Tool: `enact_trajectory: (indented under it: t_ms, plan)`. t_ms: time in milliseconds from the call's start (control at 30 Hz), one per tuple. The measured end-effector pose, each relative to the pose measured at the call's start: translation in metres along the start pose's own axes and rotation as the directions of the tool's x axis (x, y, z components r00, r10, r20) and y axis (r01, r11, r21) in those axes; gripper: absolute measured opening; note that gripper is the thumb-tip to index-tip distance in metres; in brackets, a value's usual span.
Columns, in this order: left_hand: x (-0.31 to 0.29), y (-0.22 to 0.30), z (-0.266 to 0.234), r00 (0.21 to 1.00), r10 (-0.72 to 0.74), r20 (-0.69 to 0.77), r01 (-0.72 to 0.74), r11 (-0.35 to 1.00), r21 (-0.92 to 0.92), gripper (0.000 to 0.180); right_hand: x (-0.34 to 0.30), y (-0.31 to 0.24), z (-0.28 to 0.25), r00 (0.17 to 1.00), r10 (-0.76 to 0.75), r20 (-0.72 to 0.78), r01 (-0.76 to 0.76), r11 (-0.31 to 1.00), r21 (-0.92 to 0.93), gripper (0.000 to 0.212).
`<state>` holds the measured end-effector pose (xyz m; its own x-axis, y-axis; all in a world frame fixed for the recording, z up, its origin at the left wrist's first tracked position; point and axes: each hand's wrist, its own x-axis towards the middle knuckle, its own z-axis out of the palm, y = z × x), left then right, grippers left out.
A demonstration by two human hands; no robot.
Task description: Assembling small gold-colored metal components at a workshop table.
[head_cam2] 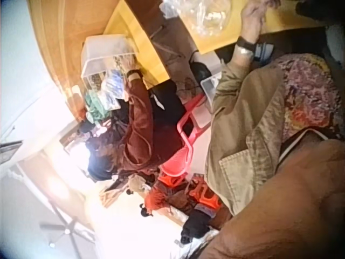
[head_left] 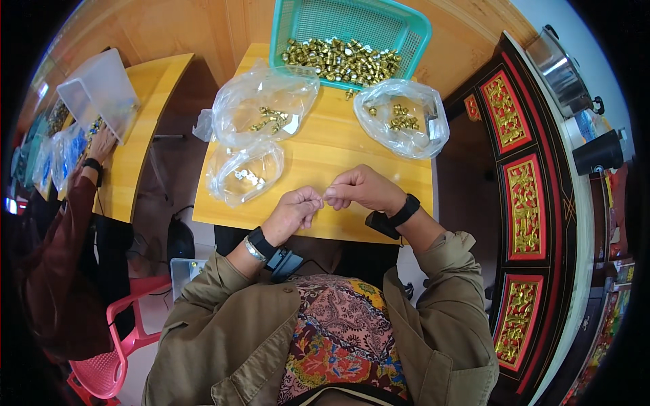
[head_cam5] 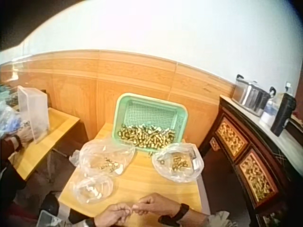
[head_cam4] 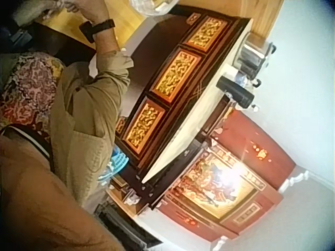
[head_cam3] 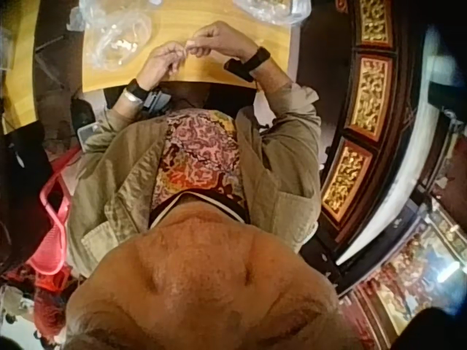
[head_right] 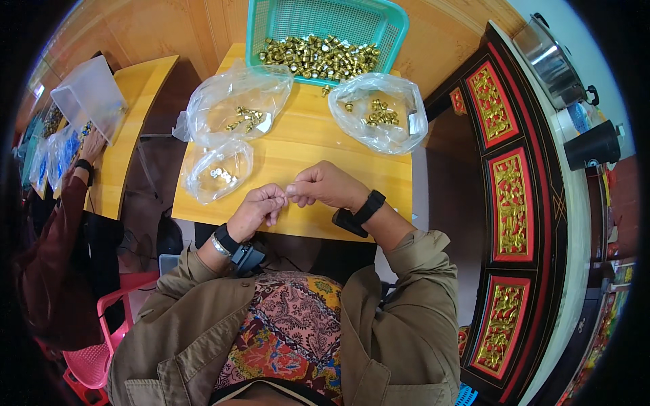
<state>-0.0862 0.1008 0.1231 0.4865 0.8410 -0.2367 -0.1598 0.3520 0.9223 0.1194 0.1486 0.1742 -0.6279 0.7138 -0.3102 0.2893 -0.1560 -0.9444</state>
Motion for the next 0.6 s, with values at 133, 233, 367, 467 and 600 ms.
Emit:
enact_trajectory:
  t_ms: [133, 233, 367, 467, 600]
  plan:
    - [-0.004, 0.001, -0.004, 0.998, -0.031, -0.052, 0.035, 0.997, 0.071, 0.009, 0.0, -0.018, 0.016, 0.663, -0.748, -0.041, 0.51, 0.49, -0.707, 0.012]
    - [-0.001, -0.006, -0.008, 0.999, -0.024, -0.03, 0.027, 0.997, 0.074, 0.01, -0.003, -0.021, 0.033, 0.806, -0.567, 0.168, 0.435, 0.377, -0.818, 0.012]
    - [-0.002, 0.0, -0.015, 0.996, -0.02, -0.091, 0.021, 1.0, 0.015, 0.011, 0.012, -0.015, 0.027, 0.903, -0.38, 0.199, 0.363, 0.428, -0.828, 0.014]
    - [-0.004, 0.004, -0.025, 0.976, -0.006, -0.219, -0.01, 0.998, -0.068, 0.013, 0.048, -0.021, -0.012, 0.84, -0.543, -0.015, 0.254, 0.418, -0.872, 0.015]
    - [-0.004, 0.003, -0.035, 0.991, -0.09, -0.101, 0.084, 0.995, -0.059, 0.015, 0.141, -0.044, -0.089, 0.73, -0.588, -0.349, -0.193, 0.312, -0.93, 0.019]
